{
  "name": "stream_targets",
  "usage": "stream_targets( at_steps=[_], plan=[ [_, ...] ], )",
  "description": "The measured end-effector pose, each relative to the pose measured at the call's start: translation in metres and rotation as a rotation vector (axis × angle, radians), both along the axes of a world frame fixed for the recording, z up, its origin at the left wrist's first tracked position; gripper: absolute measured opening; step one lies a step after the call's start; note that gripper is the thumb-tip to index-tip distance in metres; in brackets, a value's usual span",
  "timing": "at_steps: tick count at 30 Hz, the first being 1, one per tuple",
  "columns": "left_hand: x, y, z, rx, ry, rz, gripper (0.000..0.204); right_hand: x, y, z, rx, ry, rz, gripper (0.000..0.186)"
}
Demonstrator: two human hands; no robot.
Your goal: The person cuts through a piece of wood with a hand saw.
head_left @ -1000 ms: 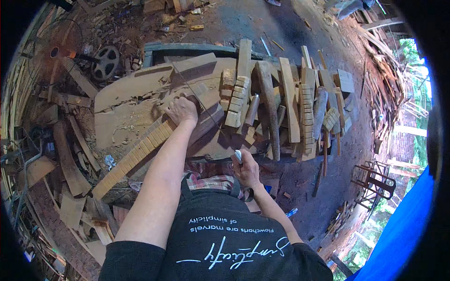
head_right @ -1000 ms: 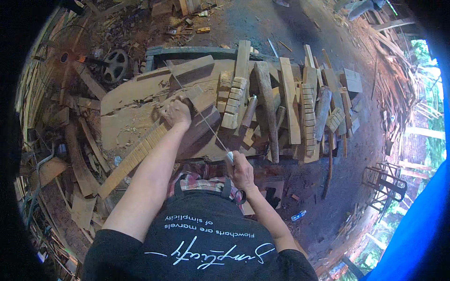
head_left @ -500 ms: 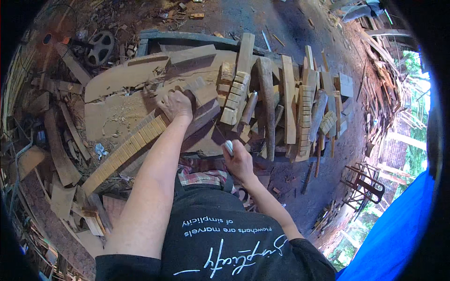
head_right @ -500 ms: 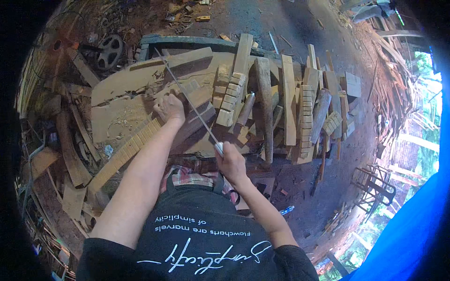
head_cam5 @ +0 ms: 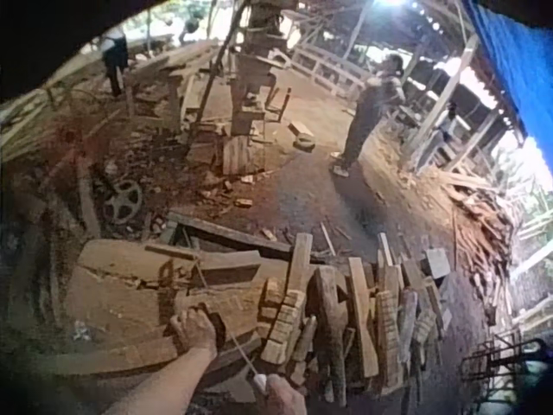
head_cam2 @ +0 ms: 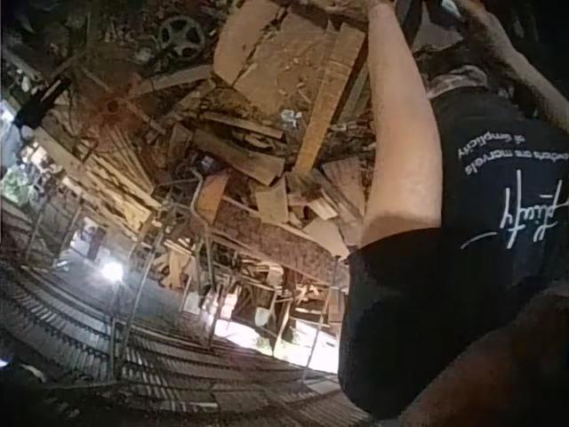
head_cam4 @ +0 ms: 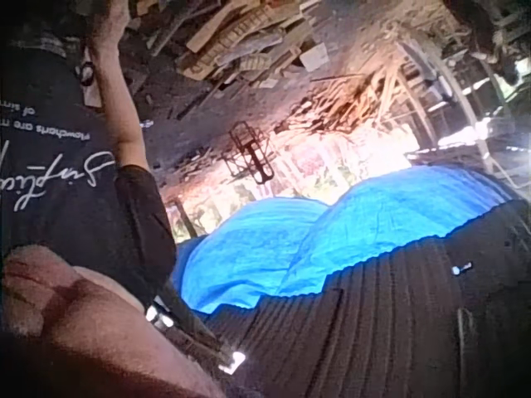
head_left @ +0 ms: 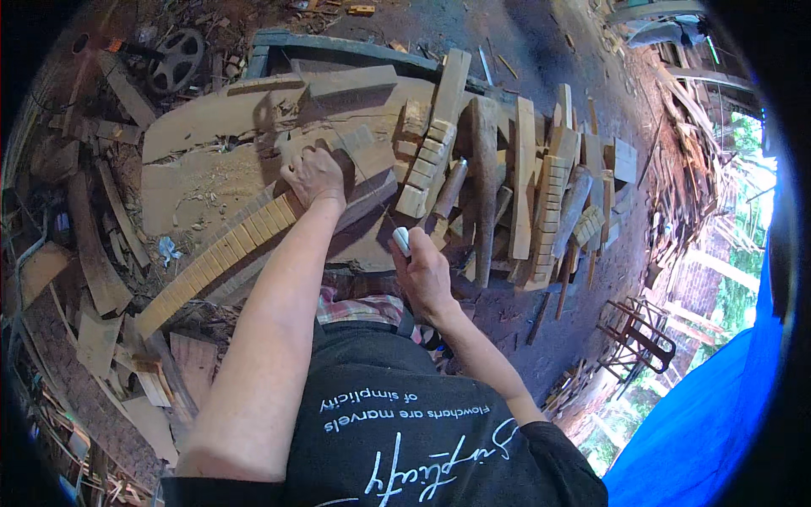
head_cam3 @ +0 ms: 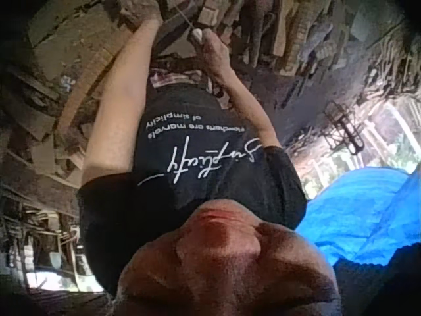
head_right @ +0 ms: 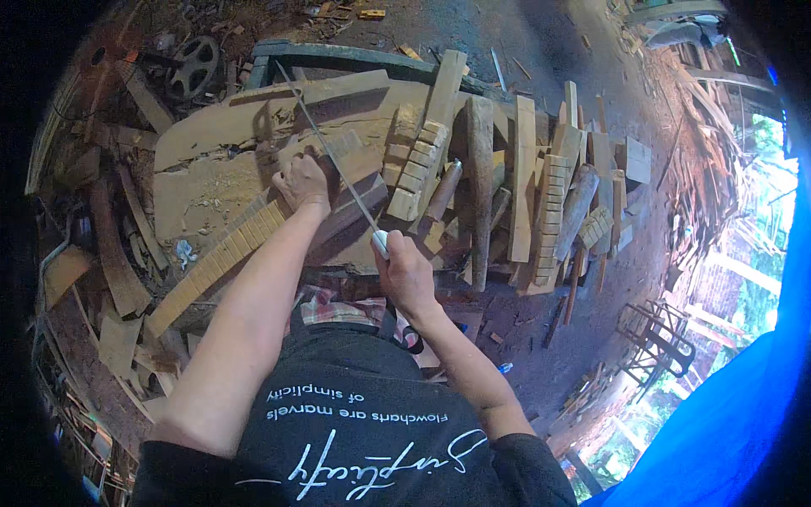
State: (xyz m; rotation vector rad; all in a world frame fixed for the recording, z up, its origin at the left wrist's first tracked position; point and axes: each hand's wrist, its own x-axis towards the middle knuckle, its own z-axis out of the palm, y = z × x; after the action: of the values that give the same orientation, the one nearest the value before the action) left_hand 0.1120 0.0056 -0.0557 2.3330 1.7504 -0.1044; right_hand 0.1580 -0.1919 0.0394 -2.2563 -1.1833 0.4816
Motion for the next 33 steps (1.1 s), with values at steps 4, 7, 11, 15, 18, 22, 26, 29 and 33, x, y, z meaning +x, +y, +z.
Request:
stream_targets(
  at_steps=[4, 7, 11, 15, 18, 22, 26, 29, 33],
  plan=[
    [0.003, -0.004, 0.005, 0.006, 0.004, -0.003, 0.029, 0.001, 0.000, -0.006, -0.010, -0.031, 0.026, 0.020],
    [0.001, -0.004, 0.001, 0.111, -0.062, -0.035, 0.026, -0.002, -0.005, -0.012, 0.040, -0.042, 0.009, 0.020],
    [0.000, -0.002, 0.002, 0.084, -0.022, -0.032, 0.025, -0.002, -0.007, -0.014, 0.054, -0.042, 0.013, 0.019],
    [0.003, -0.002, 0.003, -0.006, -0.029, -0.010, 0.024, -0.006, -0.005, -0.018, 0.072, -0.041, -0.025, 0.020],
    [-0.001, -0.005, -0.008, 0.110, -0.275, 0.055, 0.025, -0.008, 0.000, -0.027, 0.130, 0.007, -0.037, 0.020],
    [0.005, -0.002, 0.001, 0.032, -0.089, 0.020, 0.026, -0.013, -0.009, -0.029, 0.134, 0.019, -0.063, 0.020],
    [0.002, -0.001, 0.003, 0.053, -0.030, 0.003, 0.027, -0.017, -0.045, -0.023, 0.053, 0.087, -0.078, 0.021],
    [0.004, -0.002, 0.005, 0.107, -0.008, -0.012, 0.027, -0.014, -0.050, -0.016, 0.041, 0.089, -0.070, 0.021],
    [0.005, -0.003, -0.001, 0.156, 0.020, -0.049, 0.028, -0.007, -0.031, -0.017, 0.062, 0.056, -0.077, 0.021]
  ],
)
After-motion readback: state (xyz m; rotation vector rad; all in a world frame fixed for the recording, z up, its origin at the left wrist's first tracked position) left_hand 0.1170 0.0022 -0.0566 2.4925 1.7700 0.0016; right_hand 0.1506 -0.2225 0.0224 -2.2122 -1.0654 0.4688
